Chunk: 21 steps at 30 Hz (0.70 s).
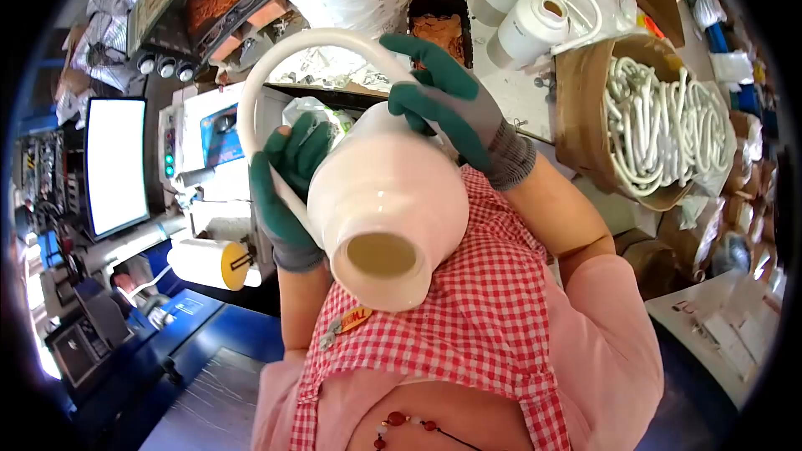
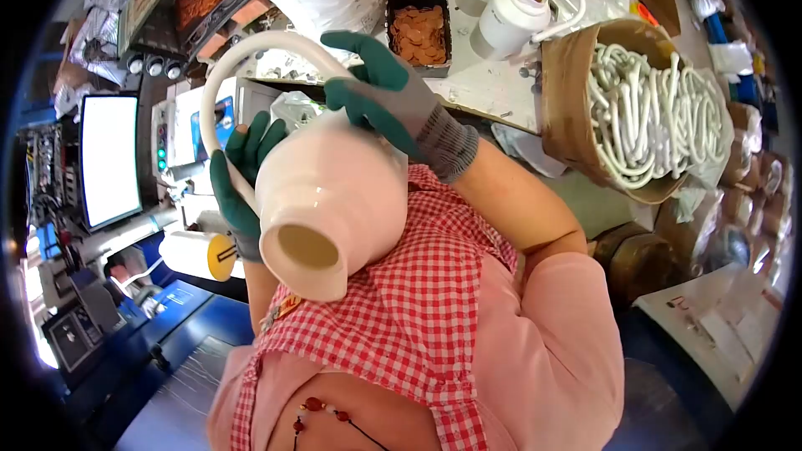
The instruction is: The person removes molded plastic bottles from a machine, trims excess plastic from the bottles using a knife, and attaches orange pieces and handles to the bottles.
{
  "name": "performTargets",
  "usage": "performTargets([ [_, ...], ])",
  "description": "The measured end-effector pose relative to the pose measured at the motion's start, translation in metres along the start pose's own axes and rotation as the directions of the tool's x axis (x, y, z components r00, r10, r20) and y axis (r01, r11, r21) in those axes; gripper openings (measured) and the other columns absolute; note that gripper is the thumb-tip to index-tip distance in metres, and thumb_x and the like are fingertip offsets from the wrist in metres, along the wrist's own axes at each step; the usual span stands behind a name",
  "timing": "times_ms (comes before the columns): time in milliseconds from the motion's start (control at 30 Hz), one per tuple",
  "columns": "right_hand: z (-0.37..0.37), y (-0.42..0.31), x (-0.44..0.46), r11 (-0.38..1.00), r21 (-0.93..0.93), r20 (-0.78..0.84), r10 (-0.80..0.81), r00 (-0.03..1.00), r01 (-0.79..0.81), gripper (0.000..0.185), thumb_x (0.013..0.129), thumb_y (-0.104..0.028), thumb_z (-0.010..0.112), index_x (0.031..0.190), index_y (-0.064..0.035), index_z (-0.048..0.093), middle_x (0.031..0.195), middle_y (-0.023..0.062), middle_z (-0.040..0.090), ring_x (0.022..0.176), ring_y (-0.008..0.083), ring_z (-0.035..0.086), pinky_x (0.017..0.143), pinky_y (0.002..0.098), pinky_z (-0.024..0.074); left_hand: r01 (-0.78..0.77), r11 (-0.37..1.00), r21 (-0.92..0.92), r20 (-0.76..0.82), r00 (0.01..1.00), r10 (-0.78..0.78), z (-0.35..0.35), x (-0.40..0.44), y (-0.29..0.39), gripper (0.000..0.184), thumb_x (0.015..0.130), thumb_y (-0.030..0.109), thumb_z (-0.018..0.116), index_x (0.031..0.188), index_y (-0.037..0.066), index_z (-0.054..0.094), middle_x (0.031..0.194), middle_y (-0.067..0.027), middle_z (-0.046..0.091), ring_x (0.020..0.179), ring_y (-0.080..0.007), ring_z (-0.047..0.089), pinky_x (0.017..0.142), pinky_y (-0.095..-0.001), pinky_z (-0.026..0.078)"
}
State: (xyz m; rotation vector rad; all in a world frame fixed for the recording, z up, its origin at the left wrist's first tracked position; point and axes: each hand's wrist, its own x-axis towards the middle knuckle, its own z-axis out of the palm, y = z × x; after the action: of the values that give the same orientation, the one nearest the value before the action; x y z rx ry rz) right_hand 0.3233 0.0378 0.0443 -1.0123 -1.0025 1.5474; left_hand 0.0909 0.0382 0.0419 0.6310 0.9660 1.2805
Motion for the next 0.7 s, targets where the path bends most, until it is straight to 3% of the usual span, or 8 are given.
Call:
performTargets([
  [33, 0.002, -0.001, 0.002, 0.999, 0.032, 0.003, 0.027, 1.000, -0.027, 0.053, 0.092, -0.022, 0.063, 0.139, -0.0050, 0.047, 0.100, 0.0052, 0.060, 0.076, 0.0088, 0.055, 0.069, 0.0230, 0.0468, -0.412, 0.734, 0.539, 0.254, 0.911, 0.324, -0.014, -0.005, -0.001, 0.046, 0.102, 0.040, 0.045, 0.112, -0.002, 0.060, 0.119, -0.0225, 0.063, 0.115, -0.0365, 0.060, 0.100, -0.0493, 0.045],
  [67, 0.007, -0.002, 0.005, 0.998, 0.059, -0.010, 0.013, 1.000, -0.013, 0.053, 0.092, -0.022, 0.063, 0.139, -0.0050, 0.047, 0.100, 0.0052, 0.060, 0.076, 0.0088, 0.055, 0.069, 0.0230, 0.0468, -0.618, 0.079, 0.782, 0.463, 0.661, 0.591, -0.027, -0.009, -0.003, 0.047, 0.101, 0.040, 0.047, 0.114, -0.003, 0.059, 0.121, -0.0236, 0.062, 0.115, -0.0366, 0.060, 0.101, -0.0508, 0.045],
  [167, 0.013, 0.006, 0.001, 0.996, 0.072, 0.006, 0.059, 0.998, -0.060, 0.042, 0.092, -0.015, 0.061, 0.132, -0.0039, 0.053, 0.095, 0.0077, 0.062, 0.071, 0.0101, 0.057, 0.063, 0.0231, 0.0468, -0.802, 0.330, 0.498, 0.718, 0.595, 0.362, 0.014, -0.038, 0.038, 0.029, 0.094, 0.029, 0.049, 0.089, 0.002, 0.057, 0.098, -0.0208, 0.068, 0.104, -0.0374, 0.065, 0.104, -0.0545, 0.041],
  [267, -0.002, 0.030, 0.013, 0.540, -0.353, 0.210, -0.751, 0.627, 0.764, 0.018, 0.090, -0.005, 0.058, 0.107, -0.0006, 0.061, 0.093, 0.0116, 0.062, 0.064, 0.0127, 0.056, 0.055, 0.0262, 0.0465, -0.797, 0.469, 0.381, 0.762, 0.558, 0.329, 0.010, -0.040, 0.037, 0.025, 0.092, 0.025, 0.048, 0.079, 0.004, 0.054, 0.089, -0.0207, 0.070, 0.099, -0.0401, 0.066, 0.104, -0.0584, 0.038],
  [433, -0.005, 0.022, -0.014, 0.816, -0.106, 0.073, -0.564, 0.823, 0.568, 0.019, 0.090, -0.008, 0.057, 0.107, -0.0006, 0.061, 0.093, 0.0104, 0.062, 0.060, 0.0126, 0.054, 0.055, 0.0283, 0.0461, -0.800, 0.528, 0.286, 0.777, 0.516, 0.360, 0.018, -0.029, 0.029, 0.016, 0.090, 0.014, 0.044, 0.083, 0.001, 0.051, 0.088, -0.0245, 0.071, 0.097, -0.0413, 0.067, 0.103, -0.0580, 0.040],
  [533, -0.007, 0.005, -0.019, 0.929, 0.366, -0.009, -0.059, 0.998, 0.058, 0.027, 0.084, -0.014, 0.064, 0.104, 0.0036, 0.061, 0.076, 0.0032, 0.061, 0.064, 0.0100, 0.057, 0.057, 0.0231, 0.0465, -0.776, 0.562, 0.288, 0.773, 0.534, 0.341, 0.024, -0.025, 0.023, 0.021, 0.090, 0.019, 0.045, 0.082, 0.001, 0.052, 0.086, -0.0252, 0.069, 0.097, -0.0428, 0.066, 0.104, -0.0610, 0.038],
  [633, -0.017, 0.007, -0.016, 0.977, 0.204, -0.113, -0.037, 0.993, 0.060, 0.040, 0.082, -0.016, 0.062, 0.118, 0.0025, 0.059, 0.095, 0.0095, 0.063, 0.077, 0.0147, 0.058, 0.071, 0.0287, 0.0486, -0.750, 0.607, 0.262, 0.774, 0.539, 0.332, 0.035, -0.015, 0.016, 0.024, 0.090, 0.023, 0.048, 0.080, 0.001, 0.053, 0.084, -0.0251, 0.068, 0.098, -0.0445, 0.066, 0.105, -0.0634, 0.035],
  [700, -0.027, 0.004, -0.024, 0.810, -0.333, -0.082, -0.534, 0.841, 0.482, 0.044, 0.081, -0.016, 0.064, 0.121, 0.0013, 0.057, 0.097, 0.0112, 0.065, 0.088, 0.0201, 0.062, 0.081, 0.0316, 0.0487, -0.747, 0.630, 0.211, 0.806, 0.497, 0.320, 0.049, -0.005, 0.012, 0.024, 0.090, 0.023, 0.049, 0.081, 0.001, 0.053, 0.085, -0.0251, 0.068, 0.099, -0.0449, 0.065, 0.105, -0.0637, 0.035],
])
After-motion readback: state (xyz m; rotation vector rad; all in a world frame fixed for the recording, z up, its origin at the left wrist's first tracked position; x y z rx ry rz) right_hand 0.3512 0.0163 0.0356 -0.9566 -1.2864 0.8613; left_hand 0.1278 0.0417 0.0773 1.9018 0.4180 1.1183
